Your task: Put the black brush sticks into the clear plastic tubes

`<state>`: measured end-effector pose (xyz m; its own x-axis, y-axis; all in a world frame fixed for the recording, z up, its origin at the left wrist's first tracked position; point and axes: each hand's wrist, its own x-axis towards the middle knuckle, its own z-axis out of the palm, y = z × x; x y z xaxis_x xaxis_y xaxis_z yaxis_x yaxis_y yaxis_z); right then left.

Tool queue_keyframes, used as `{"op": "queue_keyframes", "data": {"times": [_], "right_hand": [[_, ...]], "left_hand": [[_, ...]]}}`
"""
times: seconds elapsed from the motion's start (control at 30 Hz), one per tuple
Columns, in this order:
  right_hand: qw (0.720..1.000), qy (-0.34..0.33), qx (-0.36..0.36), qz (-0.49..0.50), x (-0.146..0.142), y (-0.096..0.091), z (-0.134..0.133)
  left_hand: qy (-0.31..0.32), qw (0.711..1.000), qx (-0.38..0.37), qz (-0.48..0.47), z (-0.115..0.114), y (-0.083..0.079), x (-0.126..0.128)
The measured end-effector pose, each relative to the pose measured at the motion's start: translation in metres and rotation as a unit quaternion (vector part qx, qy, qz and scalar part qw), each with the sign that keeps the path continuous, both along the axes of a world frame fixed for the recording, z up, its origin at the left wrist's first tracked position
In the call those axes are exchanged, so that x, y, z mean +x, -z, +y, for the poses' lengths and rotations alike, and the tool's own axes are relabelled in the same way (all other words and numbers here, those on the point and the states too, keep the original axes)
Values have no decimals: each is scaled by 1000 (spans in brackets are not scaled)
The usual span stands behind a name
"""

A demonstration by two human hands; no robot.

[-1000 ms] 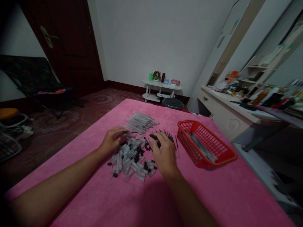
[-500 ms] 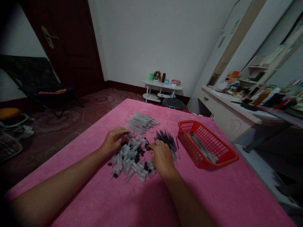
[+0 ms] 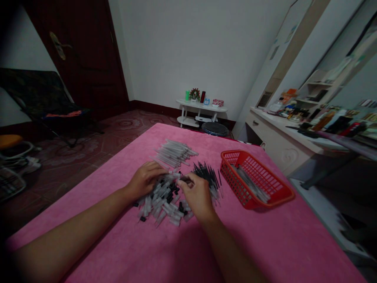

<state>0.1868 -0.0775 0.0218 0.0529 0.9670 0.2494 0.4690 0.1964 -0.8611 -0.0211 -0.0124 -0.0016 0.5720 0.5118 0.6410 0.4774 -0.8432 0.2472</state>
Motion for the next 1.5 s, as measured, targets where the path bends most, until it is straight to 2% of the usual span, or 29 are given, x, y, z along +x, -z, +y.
{"op": "queue_keyframes", "data": {"times": [0.33,0.57,1.07,1.3,1.5], "right_hand": [[987,-11,-68,146,-5,0,-1],[986,7,-54,158,-5,0,0],[998,0,49,-31,-3,6,-2],[999,3,17,-45,-4,8,-4],[985,11,19,-171,-3,3,-7]], "left_hand": [[15,1000,14,11,-4,-3,2],[25,999,25,19,-3,-1,3],[42,998,30,30,-10,-6,6],[60,998,24,-15,-13,-7,9],[47,999,19,-7,-15,-8,12]]}}
